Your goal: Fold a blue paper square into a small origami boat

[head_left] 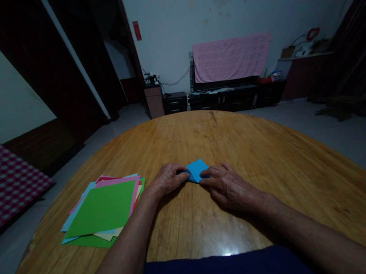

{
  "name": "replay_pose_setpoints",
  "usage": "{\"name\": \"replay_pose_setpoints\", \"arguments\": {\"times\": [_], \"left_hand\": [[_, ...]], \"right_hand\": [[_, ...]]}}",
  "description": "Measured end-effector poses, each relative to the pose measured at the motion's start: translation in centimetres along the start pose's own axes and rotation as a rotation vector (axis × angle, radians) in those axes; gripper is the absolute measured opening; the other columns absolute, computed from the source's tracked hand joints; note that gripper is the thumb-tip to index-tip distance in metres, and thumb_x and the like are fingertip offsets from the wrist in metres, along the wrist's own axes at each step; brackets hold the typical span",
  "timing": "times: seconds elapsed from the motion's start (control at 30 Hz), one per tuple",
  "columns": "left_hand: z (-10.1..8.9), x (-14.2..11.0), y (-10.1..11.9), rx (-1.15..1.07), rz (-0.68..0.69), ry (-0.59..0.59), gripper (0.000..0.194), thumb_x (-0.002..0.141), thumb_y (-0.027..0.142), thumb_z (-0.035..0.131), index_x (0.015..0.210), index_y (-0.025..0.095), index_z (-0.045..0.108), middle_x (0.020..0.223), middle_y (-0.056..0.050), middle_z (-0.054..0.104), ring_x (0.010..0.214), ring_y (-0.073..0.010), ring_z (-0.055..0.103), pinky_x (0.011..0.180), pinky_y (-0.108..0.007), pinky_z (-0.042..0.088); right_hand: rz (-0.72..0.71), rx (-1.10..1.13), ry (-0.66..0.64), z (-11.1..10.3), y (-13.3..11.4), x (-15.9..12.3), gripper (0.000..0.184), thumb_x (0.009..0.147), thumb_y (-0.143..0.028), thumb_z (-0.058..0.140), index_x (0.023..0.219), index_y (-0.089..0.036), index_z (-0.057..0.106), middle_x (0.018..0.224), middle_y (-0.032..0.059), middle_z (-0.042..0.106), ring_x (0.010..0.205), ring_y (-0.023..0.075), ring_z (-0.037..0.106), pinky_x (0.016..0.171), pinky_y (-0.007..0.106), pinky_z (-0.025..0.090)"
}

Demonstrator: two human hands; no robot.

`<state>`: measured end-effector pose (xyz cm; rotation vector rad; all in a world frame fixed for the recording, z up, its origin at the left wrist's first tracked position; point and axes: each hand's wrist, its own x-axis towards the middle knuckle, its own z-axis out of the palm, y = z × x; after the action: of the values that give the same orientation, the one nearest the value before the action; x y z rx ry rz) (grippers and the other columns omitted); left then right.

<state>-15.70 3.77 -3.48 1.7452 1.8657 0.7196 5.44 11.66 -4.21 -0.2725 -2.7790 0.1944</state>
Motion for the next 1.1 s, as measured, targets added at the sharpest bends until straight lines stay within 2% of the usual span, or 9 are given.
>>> {"name": "replay_pose_setpoints", "arguments": {"times": [0.23, 0.5, 0.87, 1.1], "left_hand": [[0.4, 0.9, -0.5, 0.119, -0.026, 0.02, 0.025, 0.079, 0.03, 0.047, 0.079, 0.017, 0.068, 0.065, 0.001, 0.058, 0.06, -0.0114, 0.047, 0.054, -0.022, 0.032], [0.7, 1.4, -0.9, 0.195, -0.043, 0.058, 0.026, 0.079, 0.033, 0.049, 0.082, 0.018, 0.071, 0.068, 0.0, 0.063, 0.062, -0.0131, 0.052, 0.055, -0.024, 0.034], [0.7, 1.5, -0.8, 0.204, 0.034, 0.071, 0.026, 0.081, 0.034, 0.052, 0.089, 0.022, 0.073, 0.08, -0.001, 0.07, 0.072, -0.0152, 0.058, 0.065, -0.025, 0.04], [1.2, 1.7, -0.8, 0.244, 0.046, 0.137, 0.023, 0.083, 0.033, 0.053, 0.09, 0.023, 0.073, 0.092, -0.002, 0.072, 0.085, -0.0172, 0.061, 0.076, -0.027, 0.042]], "right_hand": [[-0.008, 0.04, 0.001, 0.0, 0.2, -0.1, 0.03, 0.085, -0.011, 0.045, 0.106, -0.021, 0.064, 0.112, 0.0081, 0.06, 0.101, 0.0218, 0.053, 0.087, 0.04, 0.032], [-0.006, 0.07, -0.002, 0.0, 0.3, 0.0, 0.03, 0.085, -0.011, 0.045, 0.106, -0.02, 0.065, 0.113, 0.0084, 0.06, 0.103, 0.022, 0.053, 0.089, 0.04, 0.036], [-0.011, 0.077, 0.01, 0.1, 0.3, 0.0, 0.028, 0.086, -0.012, 0.046, 0.103, -0.021, 0.066, 0.11, 0.0086, 0.06, 0.099, 0.0218, 0.056, 0.088, 0.04, 0.04], [-0.002, 0.073, 0.002, 0.1, 0.3, 0.0, 0.028, 0.086, -0.012, 0.046, 0.101, -0.021, 0.067, 0.107, 0.0086, 0.06, 0.098, 0.0219, 0.056, 0.087, 0.039, 0.04]]}}
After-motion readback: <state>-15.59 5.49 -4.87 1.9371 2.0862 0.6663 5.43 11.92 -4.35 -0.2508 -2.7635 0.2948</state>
